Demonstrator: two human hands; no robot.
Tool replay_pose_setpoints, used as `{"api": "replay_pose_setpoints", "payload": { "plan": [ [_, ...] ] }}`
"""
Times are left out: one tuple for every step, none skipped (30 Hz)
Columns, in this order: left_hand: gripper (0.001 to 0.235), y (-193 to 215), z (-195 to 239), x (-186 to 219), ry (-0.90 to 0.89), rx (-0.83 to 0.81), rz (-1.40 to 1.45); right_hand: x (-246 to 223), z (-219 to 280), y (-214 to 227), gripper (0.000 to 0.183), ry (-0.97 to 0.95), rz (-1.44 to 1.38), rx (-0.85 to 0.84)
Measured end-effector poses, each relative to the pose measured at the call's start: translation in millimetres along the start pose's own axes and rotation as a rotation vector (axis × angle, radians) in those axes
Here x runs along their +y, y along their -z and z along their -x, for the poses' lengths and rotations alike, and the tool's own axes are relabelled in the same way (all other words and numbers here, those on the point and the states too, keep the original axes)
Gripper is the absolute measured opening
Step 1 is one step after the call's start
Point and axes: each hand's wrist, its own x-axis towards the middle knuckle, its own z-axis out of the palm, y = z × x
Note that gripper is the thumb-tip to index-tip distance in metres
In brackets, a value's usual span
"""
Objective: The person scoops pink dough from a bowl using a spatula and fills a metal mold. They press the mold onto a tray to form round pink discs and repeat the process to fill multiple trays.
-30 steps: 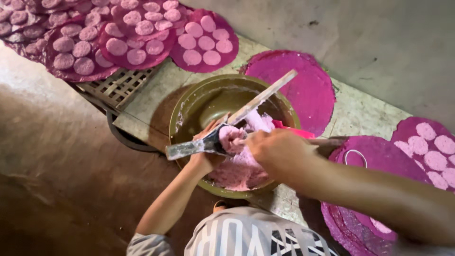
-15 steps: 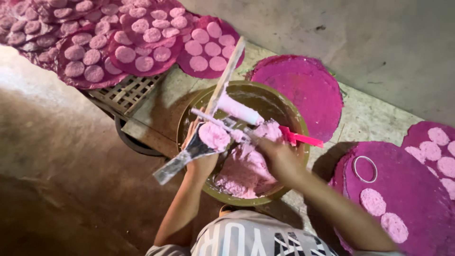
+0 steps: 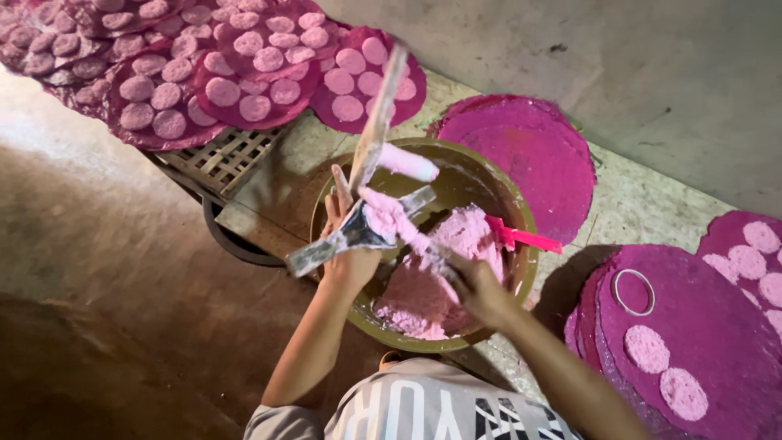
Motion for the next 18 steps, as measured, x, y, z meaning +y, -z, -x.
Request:
{"api": "replay_pose_setpoints", "payload": {
  "plan": [
    [0.038, -0.8, -1.2, -4.2, -0.006, 0.011, -0.060, 1.0, 2.7, -7.5, 0.054, -0.005, 0.004, -0.015],
    [0.058, -1.4, -2.6, -10.2, 0.009, 0.036, 0.027, 3.1, 7.0, -13.1, 0.056, -0.009, 0.009, -0.031],
    [0.077, -3.3, -4.2, -16.8, 0.025, 0.060, 0.116, 6.1, 12.3, -15.8, 0.059, -0.023, 0.029, -0.071],
    [0.097, -5.5, -5.6, -24.3, 0.041, 0.085, 0.205, 9.2, 17.6, -16.0, 0.064, -0.036, 0.049, -0.110],
    [0.093, -8.5, -7.5, -32.7, 0.209, 0.013, 0.315, 11.7, 22.6, -15.0, 0.068, -0.051, 0.066, -0.149],
    [0.090, -12.3, -10.1, -41.5, 0.378, -0.061, 0.425, 13.7, 26.6, -12.1, 0.062, -0.053, 0.061, -0.187],
    [0.088, -16.0, -11.3, -49.9, 0.540, -0.140, 0.535, 15.4, 28.1, -7.7, 0.058, -0.058, 0.054, -0.219],
    [0.075, -20.2, -11.0, -56.6, 0.527, -0.100, 0.681, 16.6, 29.5, -2.3, 0.054, -0.062, 0.048, -0.251],
    [0.064, -25.9, -9.6, -60.1, 0.511, -0.063, 0.831, 17.5, 31.7, 3.8, 0.059, -0.070, 0.126, -0.279],
    [0.055, -30.7, -4.9, -60.3, 0.493, -0.026, 0.980, 17.7, 32.4, 9.9, 0.065, -0.079, 0.204, -0.308],
    [0.056, -35.3, -0.3, -58.1, 0.547, -0.100, 1.046, 17.0, 32.9, 15.4, 0.070, -0.085, 0.282, -0.334],
    [0.057, -37.8, 6.8, -52.4, 0.601, -0.175, 1.110, 15.6, 36.2, 21.9, 0.062, 0.016, 0.292, -0.232],
    [0.058, -39.8, 10.1, -44.3, 0.646, -0.245, 1.173, 13.0, 35.8, 30.9, 0.056, 0.125, 0.309, -0.123],
    [0.053, -39.5, 20.5, -30.1, 0.640, -0.338, 1.369, 10.0, 36.0, 40.0, 0.052, 0.234, 0.326, -0.015],
    [0.049, -37.4, 40.8, -7.9, 0.638, -0.442, 1.565, 7.8, 39.8, 48.7, 0.065, 0.318, 0.106, 0.095],
    [0.044, -39.6, 52.9, 15.5, 0.633, -0.550, 1.757, 5.6, 44.0, 55.5, 0.079, 0.403, -0.114, 0.203],
    [0.034, -44.4, 64.5, 42.8, 0.127, -0.574, 1.996, 4.3, 52.3, 62.4, 0.094, 0.481, -0.334, 0.310],
    [0.038, -49.6, 75.1, 71.3, 0.286, -0.744, 2.014, 3.1, 60.7, 68.4, 0.101, 0.495, -0.681, 0.288]
  ]
}}
